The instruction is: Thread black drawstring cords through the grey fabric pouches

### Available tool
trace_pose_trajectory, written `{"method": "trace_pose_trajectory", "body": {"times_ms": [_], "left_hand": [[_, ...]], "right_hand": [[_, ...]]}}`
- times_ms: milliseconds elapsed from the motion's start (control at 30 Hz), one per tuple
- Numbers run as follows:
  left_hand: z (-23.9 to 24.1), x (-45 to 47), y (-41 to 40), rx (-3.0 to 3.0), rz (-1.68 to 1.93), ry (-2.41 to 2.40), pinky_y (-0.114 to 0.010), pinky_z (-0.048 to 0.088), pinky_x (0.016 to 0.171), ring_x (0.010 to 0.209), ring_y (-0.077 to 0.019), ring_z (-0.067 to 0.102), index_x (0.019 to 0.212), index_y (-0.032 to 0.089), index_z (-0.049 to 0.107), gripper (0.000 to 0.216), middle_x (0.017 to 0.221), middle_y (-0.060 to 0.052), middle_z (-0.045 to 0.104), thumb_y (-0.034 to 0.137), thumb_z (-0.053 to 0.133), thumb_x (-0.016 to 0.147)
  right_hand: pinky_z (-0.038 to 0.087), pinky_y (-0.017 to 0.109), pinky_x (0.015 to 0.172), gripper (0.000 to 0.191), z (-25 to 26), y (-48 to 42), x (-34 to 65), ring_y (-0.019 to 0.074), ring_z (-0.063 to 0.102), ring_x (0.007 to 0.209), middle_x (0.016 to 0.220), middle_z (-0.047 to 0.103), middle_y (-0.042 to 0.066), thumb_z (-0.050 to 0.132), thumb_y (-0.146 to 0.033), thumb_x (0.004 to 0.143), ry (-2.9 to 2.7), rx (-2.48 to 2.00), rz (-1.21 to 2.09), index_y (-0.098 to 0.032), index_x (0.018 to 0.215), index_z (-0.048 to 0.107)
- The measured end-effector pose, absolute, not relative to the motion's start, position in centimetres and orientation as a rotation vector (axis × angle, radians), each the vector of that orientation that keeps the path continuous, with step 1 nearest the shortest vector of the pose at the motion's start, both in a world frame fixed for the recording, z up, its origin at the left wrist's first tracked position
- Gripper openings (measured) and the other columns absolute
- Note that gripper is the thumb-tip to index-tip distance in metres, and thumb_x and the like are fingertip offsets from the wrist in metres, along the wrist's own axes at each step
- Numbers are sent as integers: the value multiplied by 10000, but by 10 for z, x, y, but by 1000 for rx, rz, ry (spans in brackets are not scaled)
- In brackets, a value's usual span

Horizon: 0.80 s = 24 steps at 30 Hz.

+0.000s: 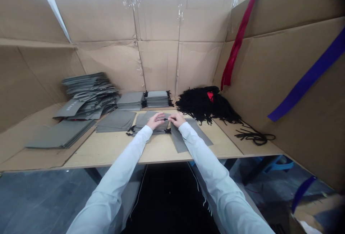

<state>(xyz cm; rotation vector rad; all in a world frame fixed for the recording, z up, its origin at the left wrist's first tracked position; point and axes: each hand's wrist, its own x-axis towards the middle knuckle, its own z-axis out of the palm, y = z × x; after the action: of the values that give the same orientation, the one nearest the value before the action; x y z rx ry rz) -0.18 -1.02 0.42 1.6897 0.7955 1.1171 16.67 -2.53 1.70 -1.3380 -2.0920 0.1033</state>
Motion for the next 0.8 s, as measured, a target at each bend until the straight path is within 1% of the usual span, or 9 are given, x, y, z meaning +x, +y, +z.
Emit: {"method": "trace_pose_trajectory", "body": {"times_ms": [33,67,133,233,400,500,667,733,800], "left_hand": [[4,1,-13,1767,1114,772,-304,404,797,930,-182,521,1014,143,506,571,1033,-100,558,358,658,507],[4,3,-16,1834,1110,777,-312,384,835,951,-189,512,1004,134,527,555,1032,-102,562,344,660,509],[4,6,-20,1932,1123,857,-320,374,857,919,-195,531,924,126,588,437,970,-94,596,363,625,559],[3,5,-21,2036,1173,1009,-312,399,828,833,-193,566,816,157,640,326,859,-55,636,402,571,612],[4,0,-16,2058,1171,1129,-291,439,747,742,-192,588,772,177,655,300,740,-31,652,415,564,614],[5,0,-16,2025,1183,1135,-288,445,721,710,-193,590,755,164,658,288,718,-41,651,395,580,601],[5,0,-15,1923,1207,1082,-309,437,729,704,-197,580,713,155,654,246,720,-56,641,346,622,561],[5,0,-13,1801,1241,1018,-317,442,711,660,-180,575,684,146,637,217,693,-52,627,308,638,540],[5,-2,-9,1586,1294,946,-317,450,675,598,-153,563,652,136,599,187,638,-33,598,263,646,523]], "right_hand": [[260,314,736,151,17,-26,165,163,499,782,767,630,24,501,-247,722,-2097,-1336,98,-198,725,644],[262,311,728,153,17,-27,164,162,498,777,762,628,24,500,-248,721,-2097,-1335,97,-196,735,644],[266,302,713,160,17,-29,162,160,495,769,749,621,25,500,-257,719,-2094,-1332,105,-191,749,643],[267,286,701,169,18,-30,160,148,491,750,736,614,23,496,-265,721,-2097,-1304,121,-186,754,642],[244,287,716,175,20,-30,162,142,479,758,726,610,16,494,-283,726,-2115,-1281,103,-190,741,642],[235,292,719,181,20,-29,162,145,478,768,727,611,17,492,-290,729,-2128,-1286,101,-190,732,643],[239,297,737,187,17,-26,161,147,492,773,755,620,15,486,-309,731,-2114,-1274,130,-202,744,639],[247,297,752,214,15,-24,163,141,502,767,798,622,12,476,-350,732,-2105,-1256,162,-209,781,629],[252,302,770,278,13,-23,166,139,510,774,849,617,12,481,-413,715,-2067,-1269,176,-221,876,602]]}}
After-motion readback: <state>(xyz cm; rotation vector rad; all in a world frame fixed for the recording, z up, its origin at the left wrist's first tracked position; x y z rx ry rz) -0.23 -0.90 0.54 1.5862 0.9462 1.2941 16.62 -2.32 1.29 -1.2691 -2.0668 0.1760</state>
